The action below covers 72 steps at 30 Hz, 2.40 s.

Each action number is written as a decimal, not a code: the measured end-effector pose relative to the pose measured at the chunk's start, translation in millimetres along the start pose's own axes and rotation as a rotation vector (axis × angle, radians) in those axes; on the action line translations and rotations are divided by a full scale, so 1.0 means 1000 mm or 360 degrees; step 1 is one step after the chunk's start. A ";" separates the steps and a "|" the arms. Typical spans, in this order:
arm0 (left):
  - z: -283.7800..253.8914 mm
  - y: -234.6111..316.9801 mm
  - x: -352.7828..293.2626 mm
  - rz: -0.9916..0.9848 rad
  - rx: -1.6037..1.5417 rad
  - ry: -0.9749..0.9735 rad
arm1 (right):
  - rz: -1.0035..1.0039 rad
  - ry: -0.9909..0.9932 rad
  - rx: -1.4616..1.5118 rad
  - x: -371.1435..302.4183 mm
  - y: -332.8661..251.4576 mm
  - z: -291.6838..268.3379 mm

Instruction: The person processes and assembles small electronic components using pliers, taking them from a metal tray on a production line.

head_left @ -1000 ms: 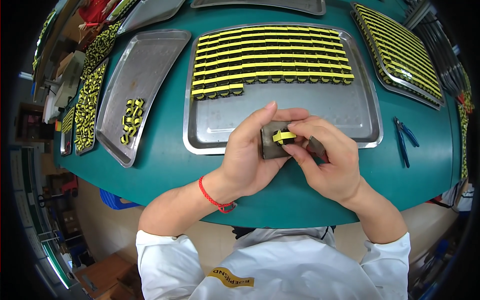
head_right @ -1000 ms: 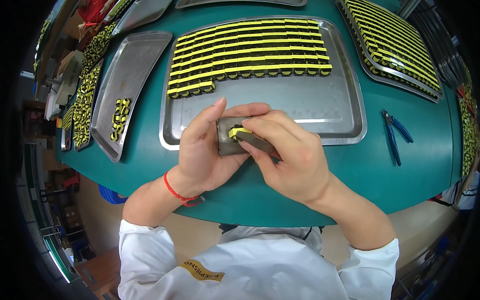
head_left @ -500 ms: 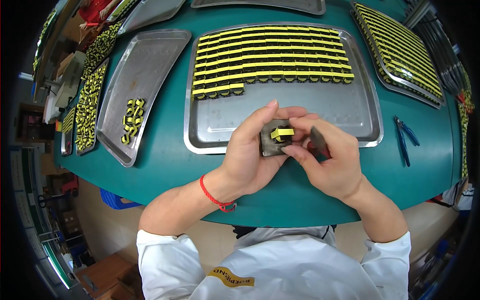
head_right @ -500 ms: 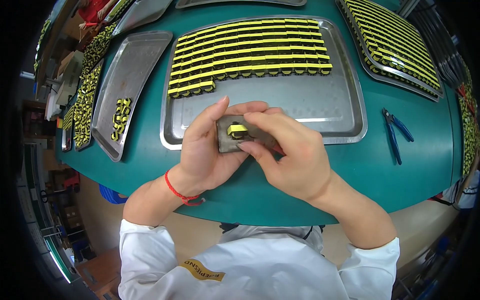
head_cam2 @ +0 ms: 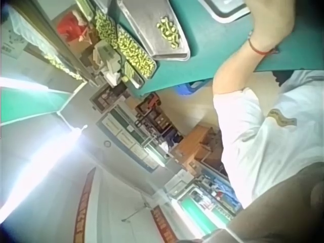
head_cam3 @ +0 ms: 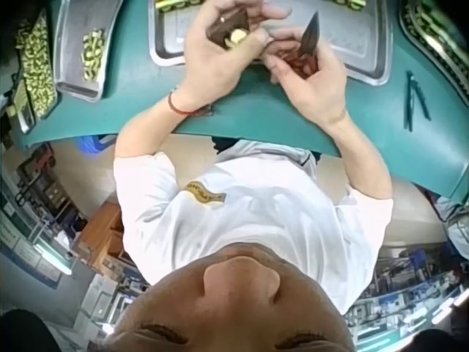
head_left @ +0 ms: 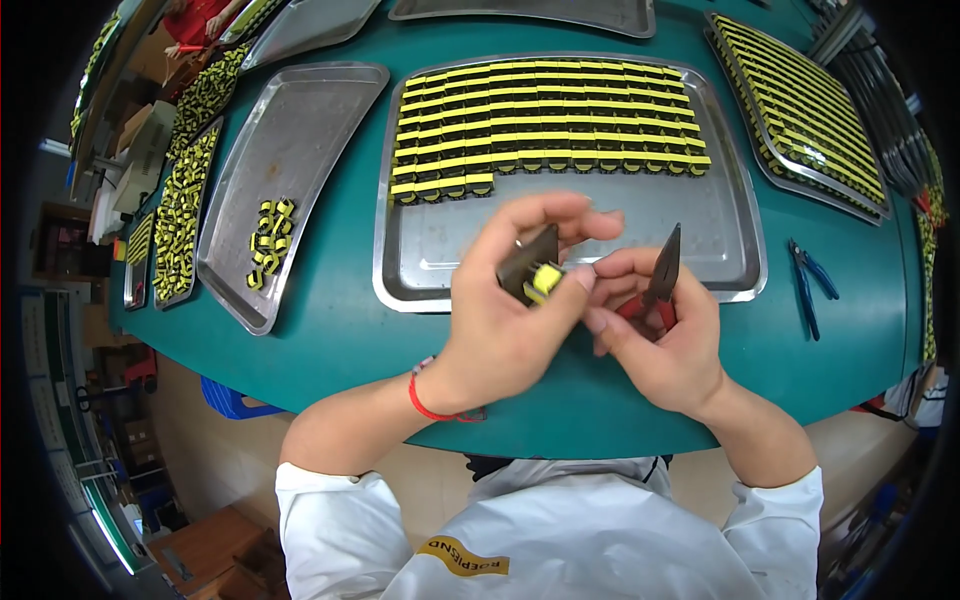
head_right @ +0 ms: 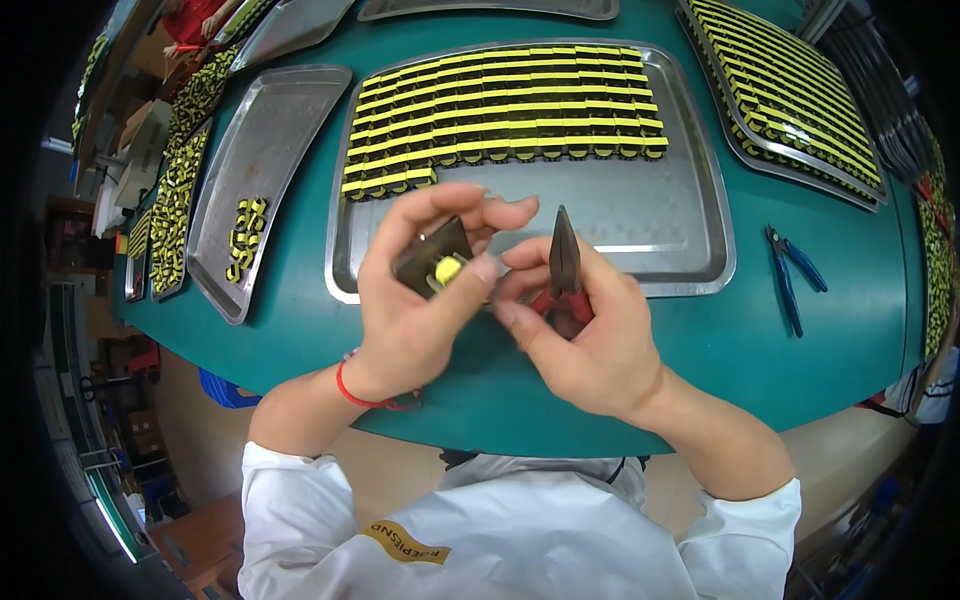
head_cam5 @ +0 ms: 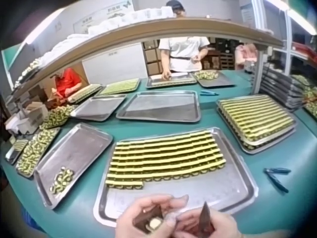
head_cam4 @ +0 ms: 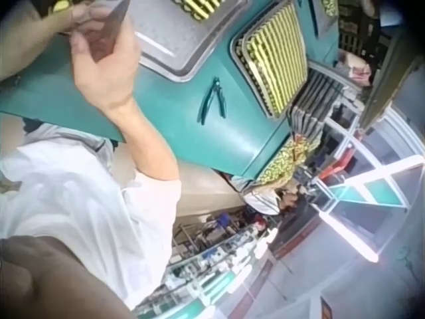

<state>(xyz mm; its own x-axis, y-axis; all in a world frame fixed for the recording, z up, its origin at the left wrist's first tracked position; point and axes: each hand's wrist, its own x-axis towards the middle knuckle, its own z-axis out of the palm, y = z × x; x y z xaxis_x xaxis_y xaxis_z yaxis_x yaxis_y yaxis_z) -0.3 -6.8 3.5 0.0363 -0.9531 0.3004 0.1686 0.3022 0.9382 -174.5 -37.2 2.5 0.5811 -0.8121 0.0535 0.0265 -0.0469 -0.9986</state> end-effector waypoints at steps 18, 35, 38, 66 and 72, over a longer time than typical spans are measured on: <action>-0.005 0.013 0.003 0.0480 0.1104 -0.0619 | -0.0226 0.0072 0.0072 -0.005 0.010 0.010; -0.003 0.007 -0.002 0.0523 0.0755 -0.0439 | -0.0294 0.0025 0.0219 -0.007 0.019 0.012; -0.004 0.008 -0.001 0.0502 0.0631 -0.0435 | -0.0501 0.0057 0.0108 -0.007 0.022 0.012; -0.005 0.021 0.001 0.0503 0.1159 -0.0609 | -0.0387 0.0130 0.0113 -0.012 0.018 0.013; 0.000 0.004 0.004 0.0841 0.0737 -0.0411 | -0.0458 0.0001 0.0231 -0.010 0.019 0.011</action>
<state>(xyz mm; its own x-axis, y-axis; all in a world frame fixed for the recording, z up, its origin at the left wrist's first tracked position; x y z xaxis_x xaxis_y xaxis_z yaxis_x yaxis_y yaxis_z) 0.5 -9.4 8.8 -0.2444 -0.6621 0.7085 -0.2413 0.7492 0.6168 -170.7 -23.6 -17.0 0.5324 -0.7778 0.3341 0.3057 -0.1914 -0.9327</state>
